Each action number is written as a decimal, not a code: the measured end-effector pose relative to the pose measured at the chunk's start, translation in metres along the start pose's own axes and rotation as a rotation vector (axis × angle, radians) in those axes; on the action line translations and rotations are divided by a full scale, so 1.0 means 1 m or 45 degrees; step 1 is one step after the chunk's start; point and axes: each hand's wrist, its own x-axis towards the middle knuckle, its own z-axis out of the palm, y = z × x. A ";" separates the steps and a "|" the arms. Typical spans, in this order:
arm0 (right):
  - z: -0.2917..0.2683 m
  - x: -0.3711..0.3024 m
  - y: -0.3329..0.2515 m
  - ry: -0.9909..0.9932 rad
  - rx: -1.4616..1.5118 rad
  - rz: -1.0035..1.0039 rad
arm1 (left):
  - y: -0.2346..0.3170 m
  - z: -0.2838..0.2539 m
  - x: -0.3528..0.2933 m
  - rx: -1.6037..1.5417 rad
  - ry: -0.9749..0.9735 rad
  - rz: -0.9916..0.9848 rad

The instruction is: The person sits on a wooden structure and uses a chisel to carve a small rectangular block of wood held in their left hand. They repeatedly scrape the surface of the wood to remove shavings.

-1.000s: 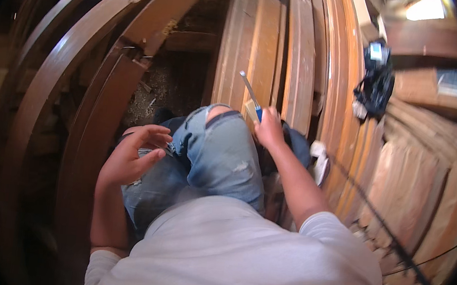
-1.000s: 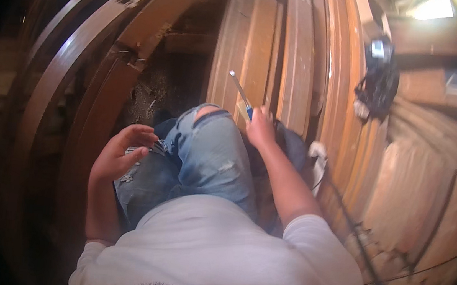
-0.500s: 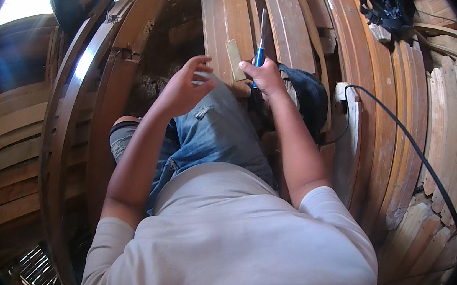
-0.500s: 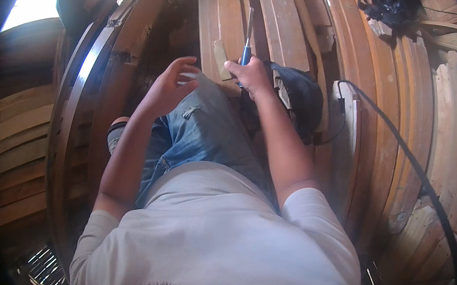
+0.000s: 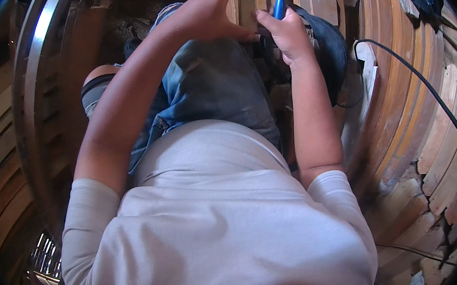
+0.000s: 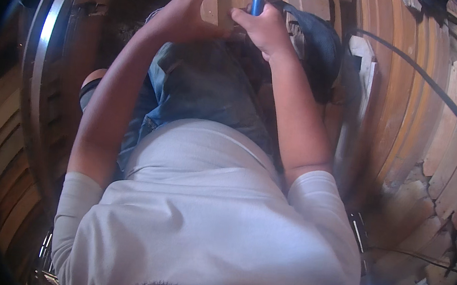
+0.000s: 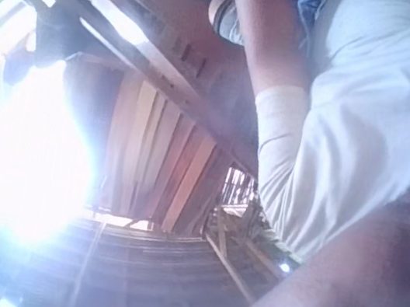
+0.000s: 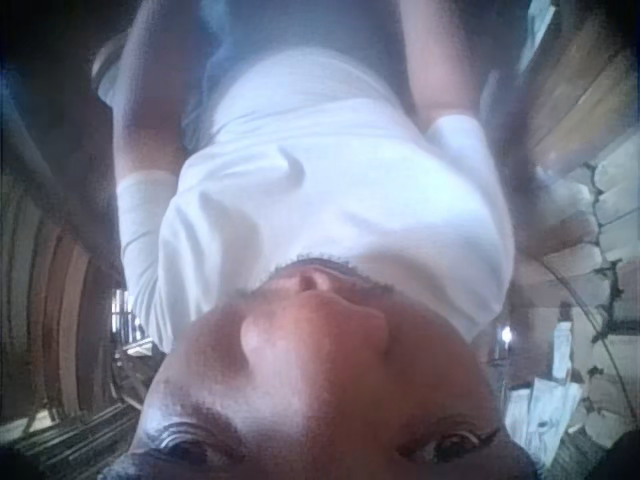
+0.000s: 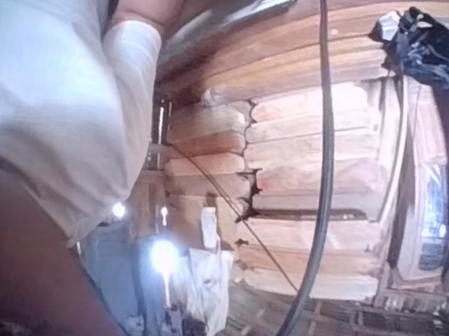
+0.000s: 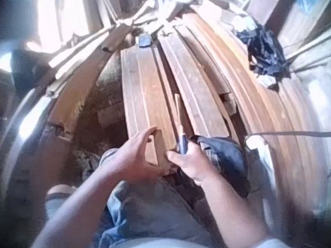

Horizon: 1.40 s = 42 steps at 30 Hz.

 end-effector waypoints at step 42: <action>-0.017 -0.111 -0.049 -0.141 -0.748 0.369 | -0.030 0.013 0.043 -0.117 -0.135 -0.299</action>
